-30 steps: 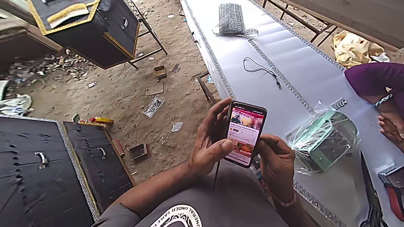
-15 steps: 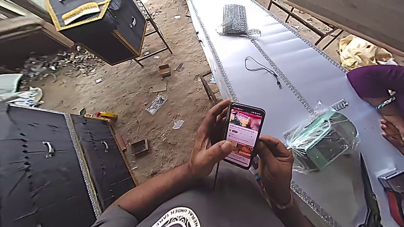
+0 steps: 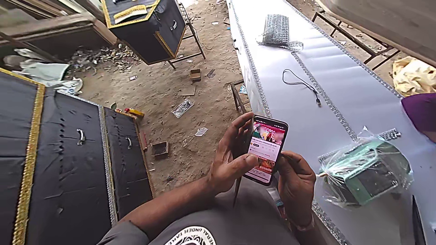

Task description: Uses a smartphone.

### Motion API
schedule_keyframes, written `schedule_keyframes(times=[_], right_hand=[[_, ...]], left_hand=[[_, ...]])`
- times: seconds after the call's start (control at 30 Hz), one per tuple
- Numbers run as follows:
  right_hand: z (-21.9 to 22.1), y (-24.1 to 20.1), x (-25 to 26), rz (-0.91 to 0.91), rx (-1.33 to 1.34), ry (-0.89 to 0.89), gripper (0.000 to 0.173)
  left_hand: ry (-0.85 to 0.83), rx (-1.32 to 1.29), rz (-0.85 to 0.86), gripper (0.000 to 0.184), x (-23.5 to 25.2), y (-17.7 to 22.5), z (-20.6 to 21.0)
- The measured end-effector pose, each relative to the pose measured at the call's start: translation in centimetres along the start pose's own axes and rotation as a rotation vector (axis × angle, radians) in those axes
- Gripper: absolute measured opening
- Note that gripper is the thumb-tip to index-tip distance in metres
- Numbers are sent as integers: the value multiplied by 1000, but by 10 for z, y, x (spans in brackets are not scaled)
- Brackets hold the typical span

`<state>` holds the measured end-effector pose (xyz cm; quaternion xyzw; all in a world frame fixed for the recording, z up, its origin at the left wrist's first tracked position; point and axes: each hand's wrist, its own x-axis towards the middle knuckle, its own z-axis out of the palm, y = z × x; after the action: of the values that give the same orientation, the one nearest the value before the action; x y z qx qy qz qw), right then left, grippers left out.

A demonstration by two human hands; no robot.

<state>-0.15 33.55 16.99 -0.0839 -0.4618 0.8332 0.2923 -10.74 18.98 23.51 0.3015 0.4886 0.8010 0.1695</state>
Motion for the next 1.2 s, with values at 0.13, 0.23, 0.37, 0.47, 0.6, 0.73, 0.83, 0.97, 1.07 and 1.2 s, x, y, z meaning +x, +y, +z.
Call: schedule_keyframes(times=[0.13, 0.23, 0.37, 0.47, 0.6, 0.73, 0.83, 0.97, 1.07, 1.2], right_hand=[[19, 12, 7, 15, -12, -51, 16], [40, 24, 12, 32, -19, -88, 16], [77, 49, 21, 45, -50, -133, 16], [113, 73, 30, 50, -67, -162, 16], [165, 109, 41, 102, -78, -210, 16], [216, 150, 55, 145, -76, -264, 17], [252, 177, 65, 183, -92, -277, 17], [291, 207, 69, 211, -93, -292, 17], [313, 223, 76, 225, -105, -314, 17], [337, 242, 92, 267, -127, -369, 16]], left_hand=[[36, -19, 26, 79, -4, 9, -22], [74, -31, 42, 79, -7, 17, -46], [125, -48, 70, 80, -10, 30, -89], [147, -55, 112, 79, -10, 43, -130], [203, -105, 143, 79, -14, 62, -191], [265, -128, 157, 81, -15, 81, -252], [323, -132, 157, 82, -14, 93, -291], [347, -102, 155, 83, -13, 110, -335], [377, -111, 161, 80, -10, 117, -358], [513, 52, 98, 88, 1, 113, -382]])
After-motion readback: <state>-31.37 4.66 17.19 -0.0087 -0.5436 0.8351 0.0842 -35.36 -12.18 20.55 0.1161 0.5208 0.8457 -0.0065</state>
